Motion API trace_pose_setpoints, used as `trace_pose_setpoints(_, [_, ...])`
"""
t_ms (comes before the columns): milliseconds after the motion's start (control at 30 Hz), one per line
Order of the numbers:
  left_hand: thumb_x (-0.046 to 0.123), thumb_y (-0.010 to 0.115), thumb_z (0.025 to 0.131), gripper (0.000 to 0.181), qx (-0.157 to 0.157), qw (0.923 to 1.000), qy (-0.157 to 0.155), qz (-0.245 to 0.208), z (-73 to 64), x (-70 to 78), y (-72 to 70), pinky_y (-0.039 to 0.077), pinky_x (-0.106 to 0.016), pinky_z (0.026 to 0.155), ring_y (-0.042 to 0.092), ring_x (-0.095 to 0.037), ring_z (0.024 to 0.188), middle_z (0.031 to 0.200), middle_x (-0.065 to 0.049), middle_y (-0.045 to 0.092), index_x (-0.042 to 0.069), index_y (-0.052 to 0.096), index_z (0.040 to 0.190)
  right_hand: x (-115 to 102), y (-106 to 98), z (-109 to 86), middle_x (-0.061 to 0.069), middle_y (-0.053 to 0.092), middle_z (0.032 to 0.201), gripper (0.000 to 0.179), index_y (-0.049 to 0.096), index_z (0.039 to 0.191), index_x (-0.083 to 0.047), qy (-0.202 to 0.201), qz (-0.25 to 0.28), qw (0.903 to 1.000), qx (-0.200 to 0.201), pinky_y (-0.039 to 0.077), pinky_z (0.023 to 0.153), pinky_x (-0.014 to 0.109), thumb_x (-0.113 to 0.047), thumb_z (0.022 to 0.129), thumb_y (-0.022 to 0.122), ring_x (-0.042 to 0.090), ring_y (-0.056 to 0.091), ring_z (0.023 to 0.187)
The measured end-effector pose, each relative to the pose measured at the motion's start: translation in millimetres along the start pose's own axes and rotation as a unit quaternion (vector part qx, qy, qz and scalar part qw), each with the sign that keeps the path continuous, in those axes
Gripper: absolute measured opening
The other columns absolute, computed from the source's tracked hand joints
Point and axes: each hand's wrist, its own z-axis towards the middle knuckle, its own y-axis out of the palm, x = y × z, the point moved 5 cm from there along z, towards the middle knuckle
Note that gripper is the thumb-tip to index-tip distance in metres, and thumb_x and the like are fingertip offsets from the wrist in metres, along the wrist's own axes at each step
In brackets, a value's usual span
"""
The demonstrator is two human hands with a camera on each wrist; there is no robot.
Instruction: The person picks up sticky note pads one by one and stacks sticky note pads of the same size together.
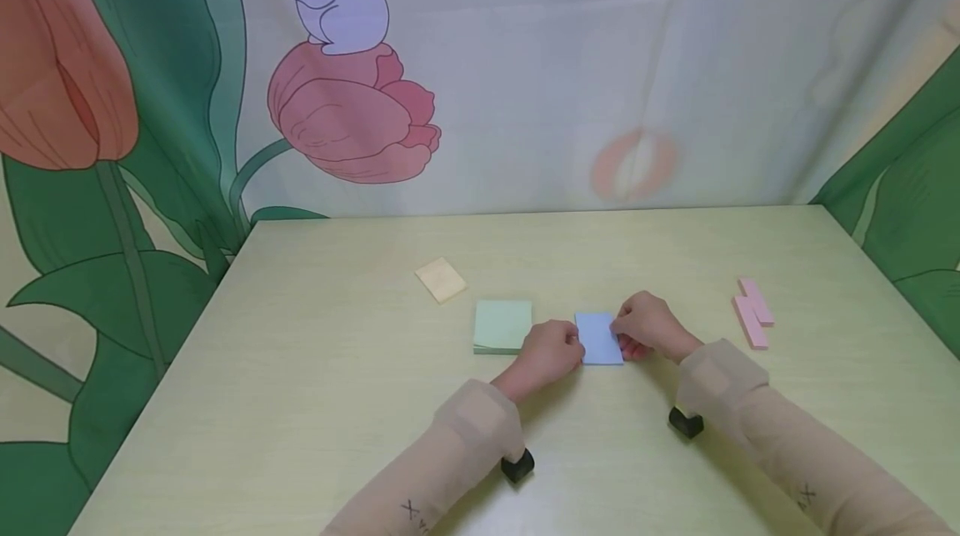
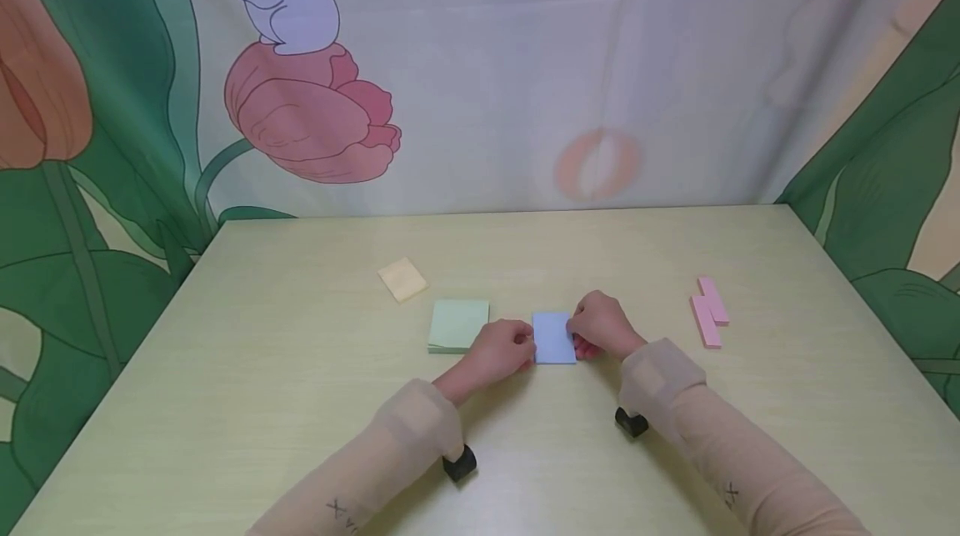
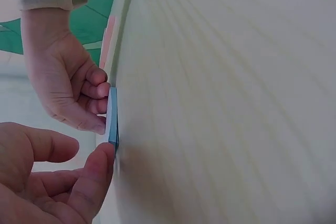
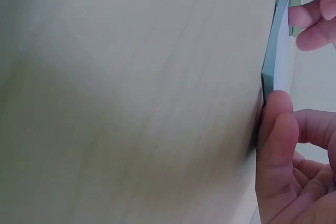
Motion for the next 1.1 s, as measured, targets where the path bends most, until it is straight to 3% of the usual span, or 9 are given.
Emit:
trace_pose_setpoints(133, [0.009, 0.049, 0.083, 0.031, 0.003, 0.9999, 0.017, -0.001, -3.3, 1.0, -3.7, 0.034, -0.016, 0.050, 0.046, -0.007, 0.053, 0.070, -0.002, 0.059, -0.001, 0.058, 0.111, 0.5, 0.3, 0.8, 0.007, 0.056, 0.057, 0.012, 0.056, 0.079, 0.003, 0.004, -0.006, 1.0000, 0.000, 0.047, 0.046, 0.023, -0.007, 0.083, 0.053, 0.012, 0.055, 0.045])
trace_pose_setpoints(300, [0.007, 0.048, 0.082, 0.028, 0.034, 0.9986, 0.038, -0.009, -7.2, -0.7, -15.9, 0.040, -0.016, 0.057, 0.060, -0.007, 0.062, 0.083, -0.005, 0.065, 0.001, 0.061, 0.105, 2.0, 0.8, 2.4, 0.007, 0.056, 0.057, 0.012, 0.057, 0.079, 0.003, -0.001, -0.007, 1.0000, 0.000, 0.047, 0.046, 0.023, -0.007, 0.083, 0.053, 0.012, 0.055, 0.044])
trace_pose_setpoints(667, [0.008, 0.045, 0.082, 0.026, 0.096, 0.9940, 0.009, -0.050, -13.6, -21.7, -56.5, 0.043, -0.019, 0.054, 0.062, -0.011, 0.063, 0.081, -0.004, 0.061, 0.004, 0.061, 0.102, 3.5, 2.4, 3.6, 0.007, 0.056, 0.058, 0.012, 0.057, 0.082, 0.003, -0.009, -0.004, 1.0000, -0.001, 0.047, 0.046, 0.023, -0.008, 0.083, 0.054, 0.012, 0.055, 0.044])
trace_pose_setpoints(867, [0.007, 0.045, 0.080, 0.027, 0.140, 0.9888, -0.021, -0.048, -9.9, -42.2, -83.6, 0.041, -0.018, 0.052, 0.060, -0.009, 0.060, 0.078, -0.004, 0.061, 0.004, 0.061, 0.102, 3.2, 2.1, 3.4, 0.007, 0.056, 0.058, 0.012, 0.056, 0.079, 0.003, -0.012, -0.007, 0.9999, 0.002, 0.047, 0.045, 0.023, -0.007, 0.083, 0.053, 0.013, 0.055, 0.044])
trace_pose_setpoints(1100, [0.010, 0.048, 0.082, 0.025, 0.155, 0.9848, -0.076, -0.014, -7.2, -62.4, -108.7, 0.039, -0.019, 0.054, 0.059, -0.011, 0.061, 0.082, -0.005, 0.063, 0.006, 0.061, 0.102, 1.9, 1.7, 1.8, 0.007, 0.056, 0.058, 0.012, 0.057, 0.079, 0.003, -0.010, -0.010, 0.9999, 0.004, 0.047, 0.046, 0.023, -0.007, 0.083, 0.053, 0.012, 0.055, 0.045])
